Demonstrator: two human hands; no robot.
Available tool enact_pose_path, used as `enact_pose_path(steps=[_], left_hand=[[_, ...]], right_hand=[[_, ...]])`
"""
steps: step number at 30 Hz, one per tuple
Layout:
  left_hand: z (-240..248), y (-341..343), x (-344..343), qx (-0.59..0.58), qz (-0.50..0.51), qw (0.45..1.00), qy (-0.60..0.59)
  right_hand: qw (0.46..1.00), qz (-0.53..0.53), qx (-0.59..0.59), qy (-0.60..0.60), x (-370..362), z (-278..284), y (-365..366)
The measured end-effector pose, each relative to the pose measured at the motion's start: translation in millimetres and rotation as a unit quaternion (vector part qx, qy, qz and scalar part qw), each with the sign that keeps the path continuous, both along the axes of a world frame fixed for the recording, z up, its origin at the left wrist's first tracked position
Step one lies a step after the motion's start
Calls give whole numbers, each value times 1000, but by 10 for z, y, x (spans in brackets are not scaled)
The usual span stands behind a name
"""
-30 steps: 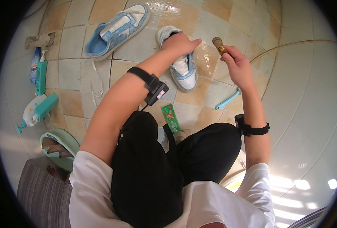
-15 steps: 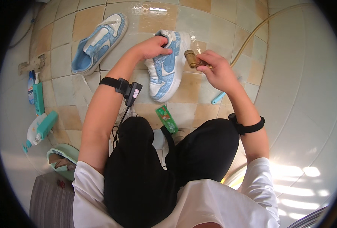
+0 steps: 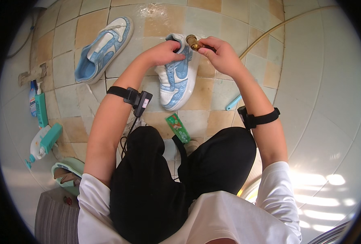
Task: The person scrubs a pair of light blue and white sneakers with a toothbrush and water, then rinses them using a handheld shower head. They wipe their hands with a tissue and briefly clean the shoe laces on the floor.
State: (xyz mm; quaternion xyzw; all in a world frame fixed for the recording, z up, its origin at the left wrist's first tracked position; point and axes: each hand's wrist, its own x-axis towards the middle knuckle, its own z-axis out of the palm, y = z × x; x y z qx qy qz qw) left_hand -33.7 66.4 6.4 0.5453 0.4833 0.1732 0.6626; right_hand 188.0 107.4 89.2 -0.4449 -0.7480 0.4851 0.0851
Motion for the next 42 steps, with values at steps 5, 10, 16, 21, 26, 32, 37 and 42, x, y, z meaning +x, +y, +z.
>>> enact_pose_path(steps=[5,10,16,21,26,32,37,42], left_hand=[[-96,-34,9,24,14,1000,-1],[-188,-64,-23,13,23,999,-23],[-102,-66,23,21,4,1000,4],[-66,-29,89,73,-12,995,71],[-122,-57,74,48,9,998,48],[-50,-47,102,48,1,997,56],[1,-72,84,55,5,996,77],[417,-212,116,226,14,969,100]], right_hand=[[999,-11,-40,4,-12,-12,54],[999,45,23,-13,131,-59,-60],[999,18,38,-18,100,-31,-111],[996,-82,14,-18,245,-119,68],[986,-64,-154,22,442,-100,75],[997,-60,-44,-14,446,-87,49],[997,-63,-53,4,401,-57,31],[990,-125,12,64,474,224,10]])
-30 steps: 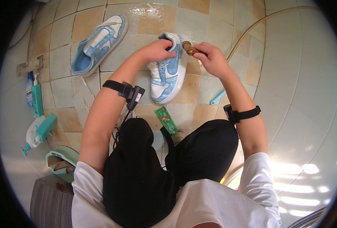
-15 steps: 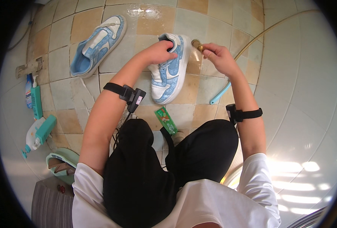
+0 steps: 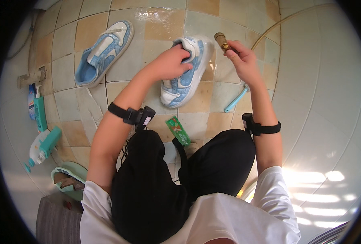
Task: The person scrubs a pair of light blue and white sneakers with a toothbrush and water, then rinses them using a handheld shower head. They wipe their hands with a tissue and briefly clean the shoe laces on the floor.
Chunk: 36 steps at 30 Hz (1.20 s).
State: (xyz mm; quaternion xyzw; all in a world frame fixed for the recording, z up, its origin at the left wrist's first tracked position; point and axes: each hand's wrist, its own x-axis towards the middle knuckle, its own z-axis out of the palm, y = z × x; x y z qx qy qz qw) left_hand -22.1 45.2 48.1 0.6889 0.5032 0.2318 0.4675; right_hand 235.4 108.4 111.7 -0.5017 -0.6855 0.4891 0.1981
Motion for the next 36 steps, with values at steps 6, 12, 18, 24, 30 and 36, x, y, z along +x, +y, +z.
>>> enact_pose_path(steps=[6,12,18,24,30,36], left_hand=[[392,-67,50,57,-69,994,62],[414,-59,235,85,-77,990,79],[315,-47,386,100,-89,988,72],[419,-18,416,74,-108,985,116],[376,-28,415,83,-104,985,106],[301,-76,442,118,-80,986,84]], right_hand=[[991,115,64,24,-46,595,-230],[995,70,-45,61,-59,547,-250],[983,5,-156,92,-49,691,-115],[987,31,-147,60,-93,674,-123],[986,29,-158,41,-201,650,-105],[986,43,-162,20,-198,577,35]])
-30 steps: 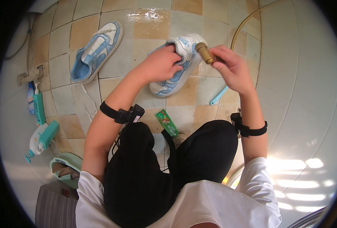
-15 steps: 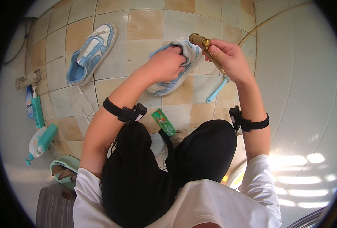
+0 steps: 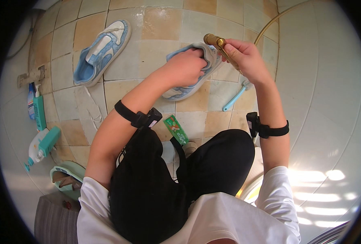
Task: The person scrubs a pair of light blue and white sneakers with a toothbrush and water, then rinses them using a handheld shower head. They wipe their hands with a tissue and briefly clean the shoe laces on the floor.
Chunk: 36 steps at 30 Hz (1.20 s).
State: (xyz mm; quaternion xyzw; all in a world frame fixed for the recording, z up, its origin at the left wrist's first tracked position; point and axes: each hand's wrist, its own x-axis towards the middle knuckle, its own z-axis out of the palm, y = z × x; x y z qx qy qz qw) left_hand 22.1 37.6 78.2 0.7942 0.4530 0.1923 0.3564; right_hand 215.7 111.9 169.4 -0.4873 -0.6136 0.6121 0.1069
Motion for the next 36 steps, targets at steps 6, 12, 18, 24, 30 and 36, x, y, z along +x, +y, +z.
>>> enact_pose_path(steps=[6,12,18,24,30,36], left_hand=[[228,-12,-59,-48,-47,996,60],[270,-105,-126,207,-72,966,138],[-476,-226,-163,376,20,922,90],[-825,-638,-283,256,-36,960,112],[-692,-690,-505,121,-45,987,91],[-612,-656,-402,43,75,996,11]], right_hand=[[993,-57,90,-51,93,-131,85],[972,-174,145,60,390,67,35],[974,-109,193,34,590,123,-203],[977,42,203,-45,483,16,-549],[964,109,239,-49,292,-279,-701],[941,156,291,-73,147,-337,-680]])
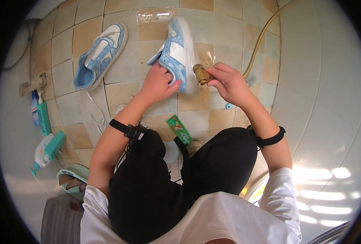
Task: The person scrubs a pair of light blue and white sneakers with a toothbrush and water, then rinses them using a handheld shower head. They wipe their hands with a tissue and briefly clean the shoe laces on the floor.
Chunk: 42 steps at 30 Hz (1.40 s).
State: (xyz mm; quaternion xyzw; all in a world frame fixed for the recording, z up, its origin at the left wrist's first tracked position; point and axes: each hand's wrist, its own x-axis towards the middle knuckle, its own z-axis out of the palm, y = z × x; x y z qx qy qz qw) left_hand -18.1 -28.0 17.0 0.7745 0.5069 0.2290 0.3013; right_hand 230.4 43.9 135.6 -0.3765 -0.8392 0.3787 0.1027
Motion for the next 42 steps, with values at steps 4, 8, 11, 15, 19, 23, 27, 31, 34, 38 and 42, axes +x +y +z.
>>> enact_pose_path(steps=[4,8,11,15,19,23,27,31,34,38,42], left_hand=[[-36,2,44,-107,60,988,-92],[-47,10,46,-70,69,989,-112],[-40,19,24,-99,41,990,-87],[-47,20,20,-113,43,990,-73],[-91,-5,15,-53,54,994,-81],[-19,23,11,-55,53,995,-68],[59,71,-25,-98,37,994,-29],[24,66,-50,-80,33,996,-29],[29,59,-57,-74,32,997,-16],[189,108,-15,-71,24,997,-1],[237,61,130,42,-32,985,162]], right_hand=[[1000,10,9,4,-67,-13,25],[999,-9,17,-28,-93,-82,51],[999,-7,23,-33,-161,-77,56],[998,-18,28,-44,-158,-137,83],[997,-57,32,-31,-110,-198,178],[995,-92,12,-41,-46,-218,209],[994,-96,11,-55,-18,-192,216],[995,-95,24,-27,6,-203,263],[993,-111,12,-40,49,-232,294],[993,-110,17,-49,76,-234,288],[992,-122,-22,-5,64,-178,318]])
